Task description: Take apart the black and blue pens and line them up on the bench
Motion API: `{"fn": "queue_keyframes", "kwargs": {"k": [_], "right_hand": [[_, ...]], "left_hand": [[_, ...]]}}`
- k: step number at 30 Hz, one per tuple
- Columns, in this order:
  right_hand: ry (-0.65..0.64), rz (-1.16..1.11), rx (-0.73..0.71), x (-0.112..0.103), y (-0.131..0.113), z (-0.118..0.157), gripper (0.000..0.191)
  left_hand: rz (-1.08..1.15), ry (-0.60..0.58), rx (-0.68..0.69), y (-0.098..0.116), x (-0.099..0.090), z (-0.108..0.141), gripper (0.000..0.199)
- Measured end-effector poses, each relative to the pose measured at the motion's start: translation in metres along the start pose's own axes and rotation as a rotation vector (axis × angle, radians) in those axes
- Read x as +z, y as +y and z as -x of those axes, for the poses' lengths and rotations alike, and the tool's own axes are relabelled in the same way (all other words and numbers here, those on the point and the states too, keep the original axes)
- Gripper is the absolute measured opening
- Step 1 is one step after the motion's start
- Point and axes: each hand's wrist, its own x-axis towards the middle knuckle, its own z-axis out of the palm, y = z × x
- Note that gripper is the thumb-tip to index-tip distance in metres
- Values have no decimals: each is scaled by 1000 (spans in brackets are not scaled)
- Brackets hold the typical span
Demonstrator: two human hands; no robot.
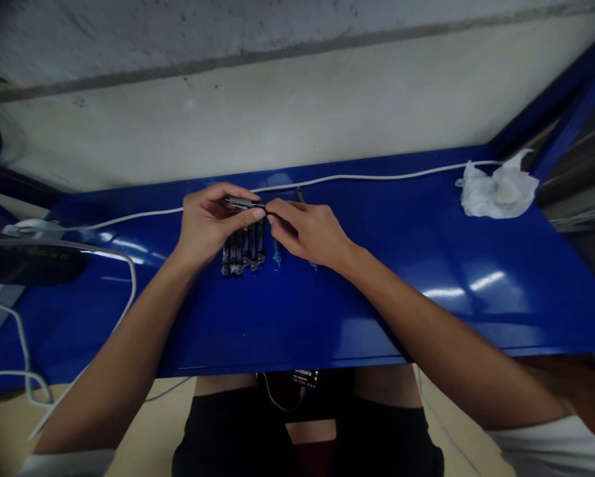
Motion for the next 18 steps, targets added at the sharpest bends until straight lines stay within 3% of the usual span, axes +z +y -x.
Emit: {"fn": "queue_keyframes", "kwargs": {"k": [6,13,18], "right_hand": [[-2,17,-8,0,-1,-1,16],[11,17,21,-1,-1,-2,18],[19,25,53,0,0,-1,18]], "left_hand": [[55,46,-20,0,-4,-3,34],[53,167,52,3,-13,-8,20],[111,192,103,3,-22,-11,14]]}}
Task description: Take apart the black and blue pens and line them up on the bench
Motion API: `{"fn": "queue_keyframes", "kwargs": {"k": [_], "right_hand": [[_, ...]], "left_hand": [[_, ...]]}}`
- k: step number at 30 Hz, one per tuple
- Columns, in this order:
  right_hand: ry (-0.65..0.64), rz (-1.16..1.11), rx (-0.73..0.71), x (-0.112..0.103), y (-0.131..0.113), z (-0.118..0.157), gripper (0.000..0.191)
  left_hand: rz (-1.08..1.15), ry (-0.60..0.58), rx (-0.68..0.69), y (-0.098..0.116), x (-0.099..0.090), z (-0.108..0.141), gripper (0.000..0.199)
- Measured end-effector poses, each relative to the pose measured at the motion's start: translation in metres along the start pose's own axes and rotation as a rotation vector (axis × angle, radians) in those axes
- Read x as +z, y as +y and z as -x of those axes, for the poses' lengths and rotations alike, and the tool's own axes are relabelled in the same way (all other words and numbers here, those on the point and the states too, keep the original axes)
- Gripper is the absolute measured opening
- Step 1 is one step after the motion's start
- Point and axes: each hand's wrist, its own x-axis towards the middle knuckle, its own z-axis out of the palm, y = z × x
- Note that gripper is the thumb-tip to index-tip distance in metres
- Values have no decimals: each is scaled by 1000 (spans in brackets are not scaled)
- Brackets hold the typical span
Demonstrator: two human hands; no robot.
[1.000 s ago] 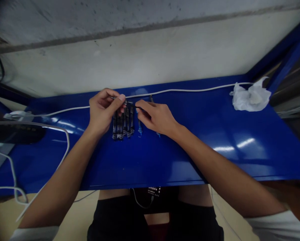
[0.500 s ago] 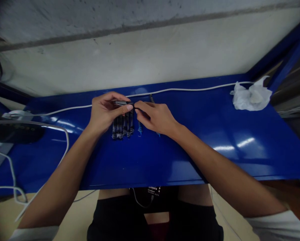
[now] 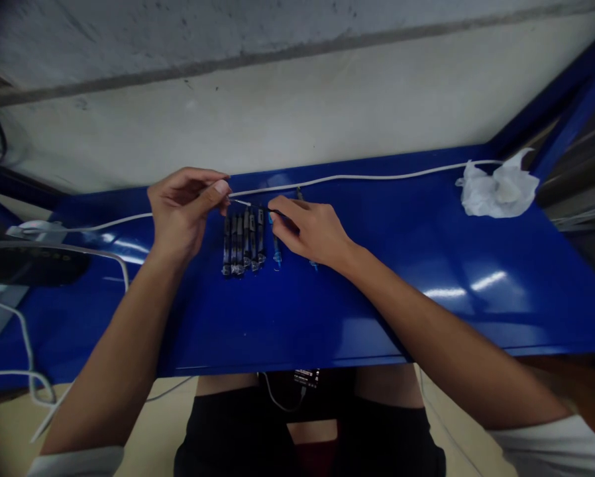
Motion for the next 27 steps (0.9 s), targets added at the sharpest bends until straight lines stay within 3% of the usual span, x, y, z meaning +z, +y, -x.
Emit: {"fn": "queue_keyframes", "kwargs": {"k": [7,15,22,27], "right_hand": [[34,-1,18,0,2,0,17],[12,18,30,1,2,-1,21],[27,3,36,0,1,0,18],[56,1,41,-2,0,-1,19]], "left_hand": [[-139,-46,26,-1,-11,-2,9],[-189,-136,-17,2,-6,4,11],[-156,-43,11,-1,-11,-1,7],[-149,-52,-9,0,-11,-2,9]]}}
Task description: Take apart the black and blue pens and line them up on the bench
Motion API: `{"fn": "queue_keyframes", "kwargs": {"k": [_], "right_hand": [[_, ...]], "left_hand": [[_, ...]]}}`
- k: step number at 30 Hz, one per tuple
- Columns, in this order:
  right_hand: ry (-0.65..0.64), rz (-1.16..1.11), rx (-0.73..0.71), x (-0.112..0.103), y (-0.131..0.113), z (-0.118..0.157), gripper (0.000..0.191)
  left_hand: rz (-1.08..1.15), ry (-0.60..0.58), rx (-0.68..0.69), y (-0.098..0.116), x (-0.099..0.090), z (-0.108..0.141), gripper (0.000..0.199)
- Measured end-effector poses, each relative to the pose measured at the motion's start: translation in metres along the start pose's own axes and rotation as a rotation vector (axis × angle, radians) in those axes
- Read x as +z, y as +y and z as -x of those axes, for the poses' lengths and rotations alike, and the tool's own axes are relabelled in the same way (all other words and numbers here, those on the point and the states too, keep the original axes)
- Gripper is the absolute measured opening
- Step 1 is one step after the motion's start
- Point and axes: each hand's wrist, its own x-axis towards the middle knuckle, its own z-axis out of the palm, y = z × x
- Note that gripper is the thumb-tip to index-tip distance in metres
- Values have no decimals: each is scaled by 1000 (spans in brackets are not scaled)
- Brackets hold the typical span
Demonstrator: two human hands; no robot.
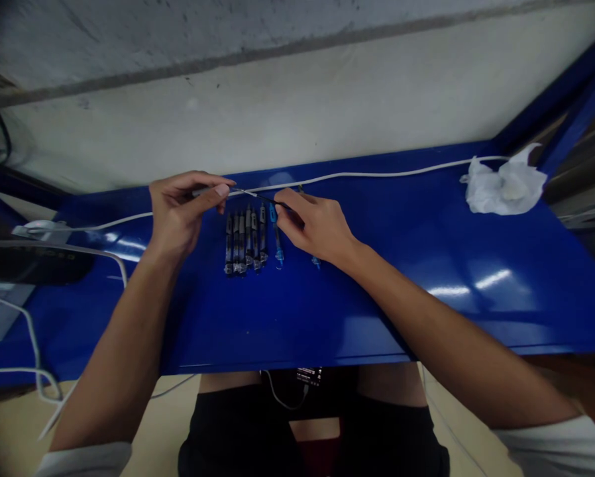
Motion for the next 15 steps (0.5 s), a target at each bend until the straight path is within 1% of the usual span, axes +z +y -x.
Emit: {"fn": "queue_keyframes", "kwargs": {"k": [6,10,15], "right_hand": [[-25,7,-8,2,1,0,18],[-26,14,-23,3,2,1,19],[-49,7,-30,2,2,2,20]], "left_hand": [[-26,-53,-41,0,2,3,9],[-33,-69,-40,0,2,4,9],[-62,-142,-69,5,4,5,12]]}}
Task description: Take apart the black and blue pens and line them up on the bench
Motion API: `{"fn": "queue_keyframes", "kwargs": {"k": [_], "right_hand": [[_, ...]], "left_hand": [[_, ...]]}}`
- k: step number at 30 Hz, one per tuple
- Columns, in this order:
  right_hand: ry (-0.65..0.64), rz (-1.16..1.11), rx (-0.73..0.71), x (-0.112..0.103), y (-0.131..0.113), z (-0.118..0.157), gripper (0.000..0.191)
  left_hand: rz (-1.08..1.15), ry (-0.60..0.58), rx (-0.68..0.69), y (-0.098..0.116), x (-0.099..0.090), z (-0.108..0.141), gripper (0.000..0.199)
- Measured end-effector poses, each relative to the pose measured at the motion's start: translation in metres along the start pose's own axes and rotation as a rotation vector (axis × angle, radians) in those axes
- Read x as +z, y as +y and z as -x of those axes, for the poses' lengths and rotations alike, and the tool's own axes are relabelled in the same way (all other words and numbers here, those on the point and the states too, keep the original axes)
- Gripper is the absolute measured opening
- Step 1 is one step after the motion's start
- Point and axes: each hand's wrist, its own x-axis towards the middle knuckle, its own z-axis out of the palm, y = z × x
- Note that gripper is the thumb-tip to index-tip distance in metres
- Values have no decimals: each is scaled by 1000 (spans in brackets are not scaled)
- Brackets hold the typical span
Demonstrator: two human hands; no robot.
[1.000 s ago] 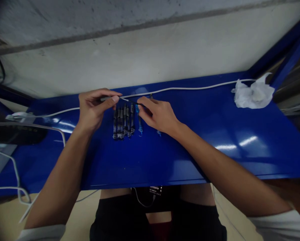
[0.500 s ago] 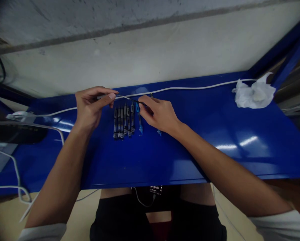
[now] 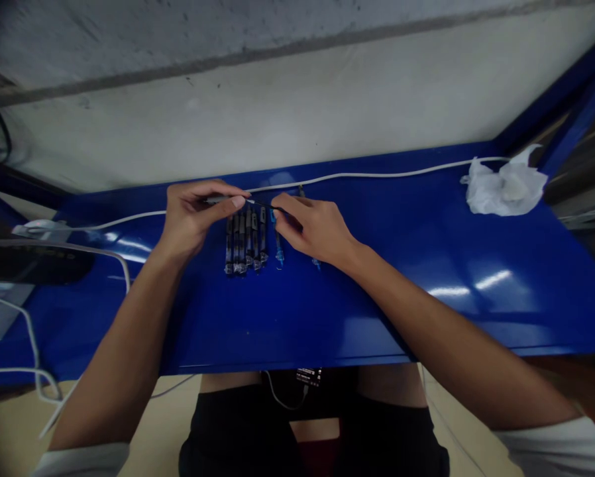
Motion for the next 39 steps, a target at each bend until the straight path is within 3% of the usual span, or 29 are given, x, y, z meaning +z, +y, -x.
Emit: {"fn": "queue_keyframes", "kwargs": {"k": [12,18,28,33,39], "right_hand": [[-58,-15,-32,-3,-2,-1,23],[-51,3,-74,-2,0,0,22],[-98,39,-67,-2,-2,1,23],[-40,21,-20,-2,-3,0,20],[128,-49,40,-3,-2,-3,14]], "left_hand": [[-45,-76,5,5,1,1,23],[-78,-138,2,5,-3,1,17],[-101,-192,-4,9,6,3,21],[-58,-135,-13,3,-6,0,14],[76,91,22,-15,-30,-8,11]]}}
